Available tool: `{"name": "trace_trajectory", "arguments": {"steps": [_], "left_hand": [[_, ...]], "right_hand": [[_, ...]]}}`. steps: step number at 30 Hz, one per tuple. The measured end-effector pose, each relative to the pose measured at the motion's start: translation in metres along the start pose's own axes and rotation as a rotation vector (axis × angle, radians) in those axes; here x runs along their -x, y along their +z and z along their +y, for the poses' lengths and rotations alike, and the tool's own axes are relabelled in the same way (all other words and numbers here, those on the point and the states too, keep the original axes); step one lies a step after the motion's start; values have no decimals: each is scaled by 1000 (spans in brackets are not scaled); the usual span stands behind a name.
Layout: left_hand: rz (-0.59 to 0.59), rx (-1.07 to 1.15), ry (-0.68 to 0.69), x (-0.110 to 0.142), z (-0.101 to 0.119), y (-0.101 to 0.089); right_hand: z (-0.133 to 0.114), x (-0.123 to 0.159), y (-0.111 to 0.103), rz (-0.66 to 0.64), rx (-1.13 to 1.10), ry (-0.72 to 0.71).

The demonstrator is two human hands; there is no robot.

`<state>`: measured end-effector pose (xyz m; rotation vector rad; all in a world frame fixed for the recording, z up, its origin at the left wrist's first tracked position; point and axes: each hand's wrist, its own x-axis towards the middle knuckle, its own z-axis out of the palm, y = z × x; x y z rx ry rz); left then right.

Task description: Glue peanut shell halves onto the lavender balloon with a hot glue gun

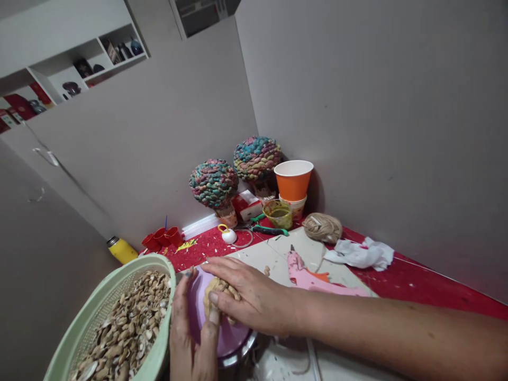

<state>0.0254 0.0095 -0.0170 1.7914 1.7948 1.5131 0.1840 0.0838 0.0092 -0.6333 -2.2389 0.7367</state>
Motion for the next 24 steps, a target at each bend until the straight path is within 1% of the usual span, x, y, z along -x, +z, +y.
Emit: {"name": "trace_trajectory", "arguments": {"steps": [4,7,10,15,21,24], "left_hand": [[-55,46,99,4,-13,-7],[-35,-51,142,8,-17,-9],[-43,-111,172,11,-17,-8],[-21,-116,183,11,-17,-5],[-10,-118,276,10,-16,-5],[11,-126,294,10,-16,-4]], "right_hand": [[1,0,0,-2,-1,7],[2,0,1,7,0,8],[3,0,2,7,-3,10],[3,1,4,4,6,13],[5,2,5,30,0,12],[6,3,6,39,-21,8]]}}
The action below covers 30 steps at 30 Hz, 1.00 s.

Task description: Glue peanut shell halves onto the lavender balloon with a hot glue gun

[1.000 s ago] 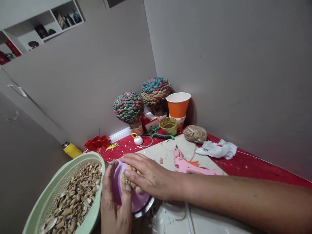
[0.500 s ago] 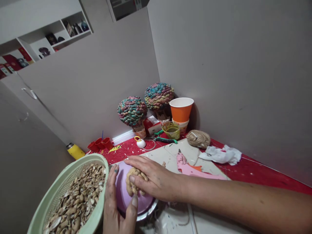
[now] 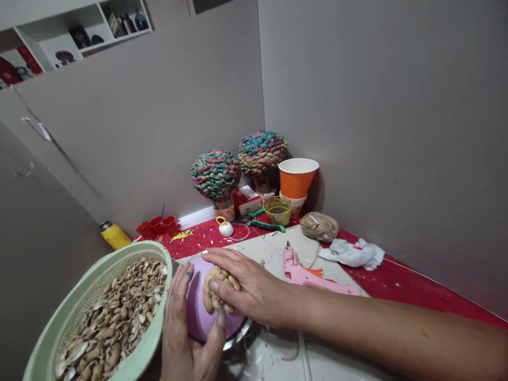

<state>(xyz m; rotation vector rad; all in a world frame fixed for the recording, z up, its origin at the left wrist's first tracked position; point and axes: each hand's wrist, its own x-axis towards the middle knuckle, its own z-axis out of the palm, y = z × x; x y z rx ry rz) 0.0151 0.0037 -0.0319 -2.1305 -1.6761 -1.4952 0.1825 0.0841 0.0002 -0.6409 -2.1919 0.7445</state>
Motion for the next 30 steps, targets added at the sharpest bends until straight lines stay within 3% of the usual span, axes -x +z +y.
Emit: {"name": "trace_trajectory", "arguments": {"steps": [12,30], "left_hand": [[-69,-21,66,2,-7,-3],[-8,-8,26,3,-2,1]], "right_hand": [[1,2,-3,-20,-5,-6],[1,2,-2,-42,-15,11]]}}
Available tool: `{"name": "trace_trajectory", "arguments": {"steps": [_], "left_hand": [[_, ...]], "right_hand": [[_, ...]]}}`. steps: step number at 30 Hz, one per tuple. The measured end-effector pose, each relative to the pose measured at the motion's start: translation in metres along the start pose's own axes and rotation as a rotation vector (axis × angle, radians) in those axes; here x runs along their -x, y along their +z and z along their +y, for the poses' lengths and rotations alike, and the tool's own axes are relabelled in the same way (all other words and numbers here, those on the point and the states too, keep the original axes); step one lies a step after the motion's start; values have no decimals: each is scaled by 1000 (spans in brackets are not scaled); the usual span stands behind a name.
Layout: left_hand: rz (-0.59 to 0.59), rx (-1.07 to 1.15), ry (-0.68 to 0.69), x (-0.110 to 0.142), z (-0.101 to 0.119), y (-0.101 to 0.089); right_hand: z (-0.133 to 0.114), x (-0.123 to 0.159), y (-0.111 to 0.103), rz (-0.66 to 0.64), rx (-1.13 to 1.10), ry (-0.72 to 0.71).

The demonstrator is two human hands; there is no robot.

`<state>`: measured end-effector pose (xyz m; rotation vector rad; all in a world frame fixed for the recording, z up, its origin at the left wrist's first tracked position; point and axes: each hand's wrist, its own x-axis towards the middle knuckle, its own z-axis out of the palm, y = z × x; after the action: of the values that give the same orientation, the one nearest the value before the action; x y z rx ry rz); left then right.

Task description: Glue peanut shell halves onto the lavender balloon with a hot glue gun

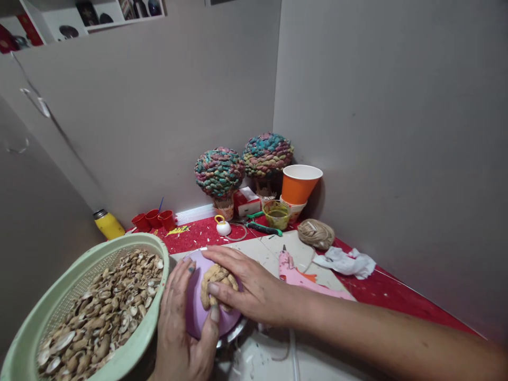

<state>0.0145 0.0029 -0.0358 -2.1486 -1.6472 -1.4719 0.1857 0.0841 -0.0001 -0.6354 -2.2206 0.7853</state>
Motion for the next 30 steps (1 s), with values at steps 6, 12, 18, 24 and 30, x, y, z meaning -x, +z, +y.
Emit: {"name": "trace_trajectory", "arguments": {"steps": [6,12,18,24,30], "left_hand": [[-44,-24,34,0,-3,-2],[-18,-14,18,1,-2,1],[-16,-14,72,4,-13,3],[15,4,22,4,-13,6],[11,-3,12,3,-12,6]], "right_hand": [[2,-1,-1,19,-44,31],[2,-3,-1,48,-79,40],[2,-5,0,28,-25,67],[4,-8,-1,37,-77,89],[1,-7,1,43,-73,85]]}}
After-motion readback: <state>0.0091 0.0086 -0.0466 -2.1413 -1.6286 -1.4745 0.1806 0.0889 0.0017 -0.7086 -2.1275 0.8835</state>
